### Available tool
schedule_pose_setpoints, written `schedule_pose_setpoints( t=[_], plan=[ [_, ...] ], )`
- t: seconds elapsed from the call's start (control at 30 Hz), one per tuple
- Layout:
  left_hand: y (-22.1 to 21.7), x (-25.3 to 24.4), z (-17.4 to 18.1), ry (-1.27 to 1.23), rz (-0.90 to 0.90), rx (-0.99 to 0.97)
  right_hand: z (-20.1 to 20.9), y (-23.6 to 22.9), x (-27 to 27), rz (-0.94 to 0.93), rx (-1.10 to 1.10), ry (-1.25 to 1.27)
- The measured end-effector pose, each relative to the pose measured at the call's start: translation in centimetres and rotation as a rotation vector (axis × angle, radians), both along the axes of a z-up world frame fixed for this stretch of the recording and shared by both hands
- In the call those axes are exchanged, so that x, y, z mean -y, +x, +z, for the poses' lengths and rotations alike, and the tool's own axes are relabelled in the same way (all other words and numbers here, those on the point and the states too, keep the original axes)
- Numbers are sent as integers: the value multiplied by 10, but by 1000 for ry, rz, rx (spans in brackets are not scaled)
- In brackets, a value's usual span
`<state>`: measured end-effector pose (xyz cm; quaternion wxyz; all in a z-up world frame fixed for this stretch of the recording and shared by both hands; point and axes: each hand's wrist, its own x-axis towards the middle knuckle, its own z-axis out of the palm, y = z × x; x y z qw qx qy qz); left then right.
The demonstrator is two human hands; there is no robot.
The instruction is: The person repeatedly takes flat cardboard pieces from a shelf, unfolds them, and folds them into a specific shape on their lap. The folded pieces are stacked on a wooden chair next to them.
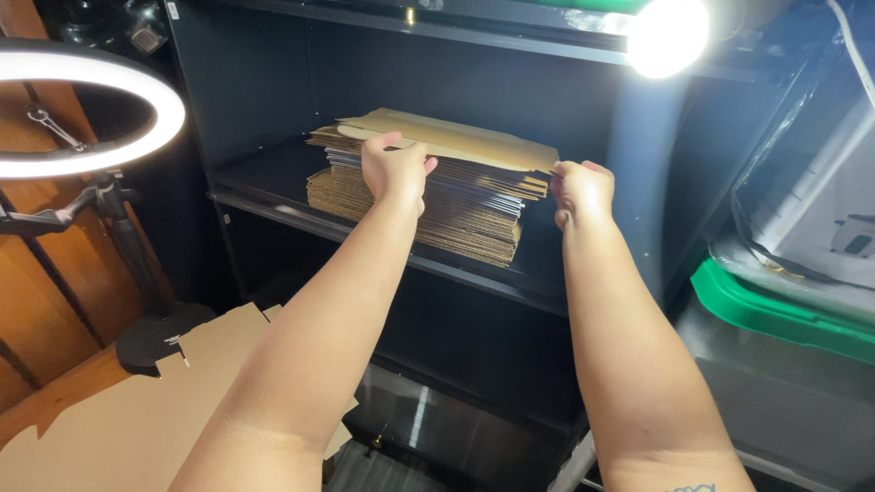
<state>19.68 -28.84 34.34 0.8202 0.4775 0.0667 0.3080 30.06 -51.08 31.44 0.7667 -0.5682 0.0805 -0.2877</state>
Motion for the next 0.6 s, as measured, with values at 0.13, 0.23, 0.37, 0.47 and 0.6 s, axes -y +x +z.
schedule_pose_setpoints(
  t=[0.13, 0.23, 0.37, 0.47, 0.6],
  plan=[
    [-17, -4, 4, -159, -75, 36, -1, 53, 25, 137, 8, 184],
    [-20, -14, 5, -161, -51, 32, 7, 45, 24, 233, 25, 332],
    [-3, -35, -1, -187, -21, 66, 27, -15, 2, 407, 20, 428],
    [-7, -57, -7, -129, -7, 58, 26, -25, -1, 499, 17, 420],
    [-13, -90, -19, -47, -4, 39, 19, -51, -17, 638, 36, 339]
  ],
)
